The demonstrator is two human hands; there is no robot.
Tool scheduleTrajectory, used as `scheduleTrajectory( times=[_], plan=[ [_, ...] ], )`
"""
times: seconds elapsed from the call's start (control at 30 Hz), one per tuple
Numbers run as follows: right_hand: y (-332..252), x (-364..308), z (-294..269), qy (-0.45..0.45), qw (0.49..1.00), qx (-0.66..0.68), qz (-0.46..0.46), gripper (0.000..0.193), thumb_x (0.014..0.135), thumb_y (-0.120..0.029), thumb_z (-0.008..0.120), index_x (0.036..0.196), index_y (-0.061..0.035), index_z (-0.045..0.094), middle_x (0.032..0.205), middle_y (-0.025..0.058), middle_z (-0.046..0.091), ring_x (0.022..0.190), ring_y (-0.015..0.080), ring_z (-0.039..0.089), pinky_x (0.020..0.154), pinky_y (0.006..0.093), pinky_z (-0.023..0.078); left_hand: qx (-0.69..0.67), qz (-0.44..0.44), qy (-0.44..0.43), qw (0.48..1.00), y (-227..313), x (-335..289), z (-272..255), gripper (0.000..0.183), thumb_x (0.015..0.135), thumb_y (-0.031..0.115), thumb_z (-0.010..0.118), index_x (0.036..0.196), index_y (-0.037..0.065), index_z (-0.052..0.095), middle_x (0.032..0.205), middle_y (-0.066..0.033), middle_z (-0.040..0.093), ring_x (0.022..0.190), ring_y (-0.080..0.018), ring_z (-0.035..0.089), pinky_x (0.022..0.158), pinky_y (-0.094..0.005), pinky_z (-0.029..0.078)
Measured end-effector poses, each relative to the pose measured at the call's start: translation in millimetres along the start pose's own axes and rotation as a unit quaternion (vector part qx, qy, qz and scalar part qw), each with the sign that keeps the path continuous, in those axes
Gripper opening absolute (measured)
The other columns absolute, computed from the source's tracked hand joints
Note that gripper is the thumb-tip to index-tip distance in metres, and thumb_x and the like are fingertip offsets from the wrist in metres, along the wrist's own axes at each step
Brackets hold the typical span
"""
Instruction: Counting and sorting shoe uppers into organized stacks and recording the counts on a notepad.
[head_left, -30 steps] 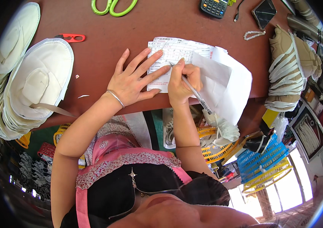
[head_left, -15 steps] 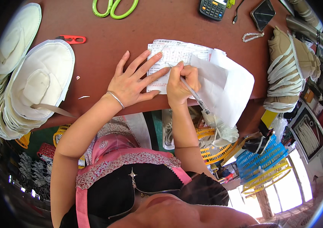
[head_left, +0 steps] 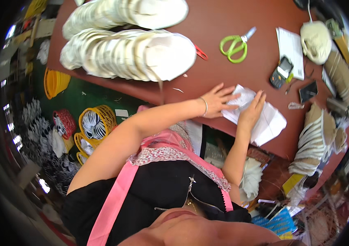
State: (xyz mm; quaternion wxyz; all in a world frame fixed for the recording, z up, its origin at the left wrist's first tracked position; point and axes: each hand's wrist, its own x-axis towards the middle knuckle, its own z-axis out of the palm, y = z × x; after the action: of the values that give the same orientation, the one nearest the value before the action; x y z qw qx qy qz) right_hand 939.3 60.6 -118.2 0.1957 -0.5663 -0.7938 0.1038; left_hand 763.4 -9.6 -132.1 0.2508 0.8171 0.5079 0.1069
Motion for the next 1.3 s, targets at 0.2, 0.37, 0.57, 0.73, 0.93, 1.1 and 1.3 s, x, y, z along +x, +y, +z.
scheduleTrajectory(
  times=[0.2,0.37,0.57,0.73,0.93,1.1,1.3],
  plan=[
    [-84.6,7.5,-1.1,-0.065,0.984,0.13,-0.101,0.034,0.085,0.003,0.06,0.12,0.0023,0.062,0.126,0.022,0.061,0.119,0.0392,0.057,0.101,0.0444,0.046,-0.152,-0.046,0.023,0.987,-11.9,-104.3,-31.7,0.033,0.087,0.016,0.065,0.12,0.015,0.067,0.122,-0.0056,0.064,0.115,-0.0245,0.059,0.1,-0.0428,0.046],
    [-281.4,14.3,3.9,-0.113,0.896,0.333,-0.271,0.023,0.087,0.0,0.063,0.109,-0.0016,0.068,0.111,0.0152,0.068,0.103,0.0338,0.063,0.09,0.0421,0.051,-0.173,-0.183,0.172,0.952,-43.3,-243.8,-68.6,0.02,0.089,0.012,0.063,0.108,0.012,0.07,0.103,-0.0074,0.069,0.099,-0.029,0.064,0.089,-0.0402,0.052],
    [-434.1,65.0,83.8,-0.027,0.952,0.165,-0.257,0.018,0.084,-0.01,0.068,0.1,-0.0023,0.069,0.095,0.0156,0.062,0.091,0.0346,0.057,0.082,0.043,0.049,-0.211,-0.27,0.237,0.909,-93.0,-384.0,-105.8,0.019,0.089,0.007,0.062,0.106,0.009,0.071,0.103,-0.0118,0.069,0.097,-0.0305,0.066,0.087,-0.0394,0.053],
    [-457.0,89.5,105.2,-0.021,0.985,0.011,-0.171,0.019,0.082,-0.014,0.071,0.098,-0.0032,0.071,0.1,0.0152,0.061,0.097,0.0345,0.055,0.083,0.0432,0.049,-0.174,-0.303,0.293,0.89,-158.3,-480.0,-150.2,0.018,0.089,0.005,0.061,0.103,0.007,0.072,0.099,-0.0107,0.071,0.095,-0.0311,0.067,0.084,-0.0395,0.054],
    [-465.8,75.4,102.2,-0.064,0.978,0.06,-0.191,0.008,0.085,-0.008,0.065,0.093,-0.0066,0.067,0.097,0.0141,0.061,0.094,0.0343,0.057,0.081,0.0443,0.049,-0.226,-0.368,0.399,0.809,-240.4,-544.0,-198.8,0.019,0.091,0.003,0.061,0.105,0.005,0.072,0.098,-0.0115,0.073,0.09,-0.0212,0.071,0.08,-0.031,0.055],
    [-522.9,24.1,112.9,-0.113,0.966,0.15,-0.177,0.012,0.086,-0.004,0.059,0.096,-0.003,0.065,0.087,0.0184,0.066,0.084,0.0384,0.064,0.076,0.0474,0.05,-0.23,-0.435,0.57,0.658,-323.2,-577.4,-204.2,0.028,0.094,0.01,0.065,0.122,0.004,0.064,0.116,-0.0103,0.065,0.104,-0.0202,0.066,0.088,-0.0307,0.054],
    [-558.1,-2.8,152.4,-0.231,0.916,0.325,0.052,0.018,0.086,-0.008,0.059,0.096,-0.0018,0.073,0.085,0.0248,0.069,0.082,0.0396,0.069,0.078,0.0432,0.053,-0.276,-0.567,0.567,0.53,-419.7,-606.2,-226.9,0.05,0.092,0.035,0.069,0.126,0.0,0.058,0.12,-0.0126,0.06,0.115,-0.0242,0.061,0.093,-0.0315,0.05]
  ],
)
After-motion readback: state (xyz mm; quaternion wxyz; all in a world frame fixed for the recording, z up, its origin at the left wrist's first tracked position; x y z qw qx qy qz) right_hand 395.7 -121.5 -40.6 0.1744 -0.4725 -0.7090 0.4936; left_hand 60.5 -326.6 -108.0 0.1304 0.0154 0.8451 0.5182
